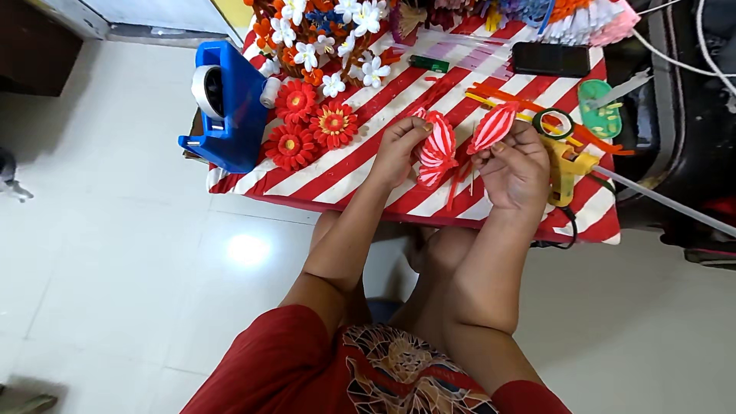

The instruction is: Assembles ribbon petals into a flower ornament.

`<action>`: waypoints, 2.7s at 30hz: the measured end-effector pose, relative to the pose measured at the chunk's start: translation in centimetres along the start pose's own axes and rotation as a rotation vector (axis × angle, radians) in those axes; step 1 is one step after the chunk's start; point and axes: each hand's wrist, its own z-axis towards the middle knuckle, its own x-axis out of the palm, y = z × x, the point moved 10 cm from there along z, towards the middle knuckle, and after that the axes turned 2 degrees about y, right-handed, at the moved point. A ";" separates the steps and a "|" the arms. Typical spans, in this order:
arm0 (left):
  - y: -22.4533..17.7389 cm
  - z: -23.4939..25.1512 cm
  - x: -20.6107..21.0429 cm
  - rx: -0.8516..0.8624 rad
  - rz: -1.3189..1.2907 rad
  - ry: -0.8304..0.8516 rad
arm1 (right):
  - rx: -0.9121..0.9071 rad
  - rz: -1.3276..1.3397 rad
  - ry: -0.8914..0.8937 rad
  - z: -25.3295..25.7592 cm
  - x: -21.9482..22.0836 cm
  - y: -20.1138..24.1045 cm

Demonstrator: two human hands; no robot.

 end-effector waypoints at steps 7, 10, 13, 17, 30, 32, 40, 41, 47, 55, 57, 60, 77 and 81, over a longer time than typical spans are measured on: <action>0.0 -0.1 -0.1 0.007 0.026 -0.003 | -0.074 -0.080 0.102 -0.2 1.2 1.2; 0.0 -0.2 -0.1 0.010 0.041 -0.004 | -0.136 -0.159 0.147 -0.4 1.6 1.4; -0.2 -0.2 -0.1 0.012 0.047 -0.010 | -0.160 -0.208 0.192 -0.5 1.8 1.5; -0.4 -0.2 -0.2 0.005 0.089 -0.013 | -0.172 -0.218 0.205 -0.6 1.9 1.9; -0.1 -0.3 -0.5 -0.038 0.147 -0.053 | -0.269 -0.389 0.253 -1.1 3.2 2.9; -0.1 -0.3 -0.6 -0.039 0.149 -0.060 | -0.286 -0.419 0.259 -1.2 3.3 3.1; 0.1 -0.4 -0.4 -0.063 0.123 -0.063 | -0.285 -0.409 0.253 -1.3 3.0 3.3; 0.1 -0.4 -0.4 -0.065 0.121 -0.061 | -0.285 -0.424 0.255 -1.3 3.0 3.2; 0.2 -0.4 -0.3 -0.080 0.132 -0.066 | -0.322 -0.507 0.278 -1.5 3.4 3.5; -0.1 -0.5 0.0 -0.038 0.197 -0.077 | -0.307 -0.528 0.258 -1.4 3.4 3.3; -0.2 -0.6 0.1 -0.033 0.209 -0.077 | -0.290 -0.521 0.256 -1.4 3.2 3.2; -0.3 -0.7 0.1 -0.025 0.218 -0.074 | -0.276 -0.506 0.253 -1.4 3.1 3.2; 0.0 -0.6 0.3 -0.027 0.191 -0.067 | -0.263 -0.503 0.233 -1.3 2.9 3.0; -0.2 -0.5 0.5 0.003 0.187 -0.046 | -0.247 -0.503 0.219 -1.2 2.7 2.9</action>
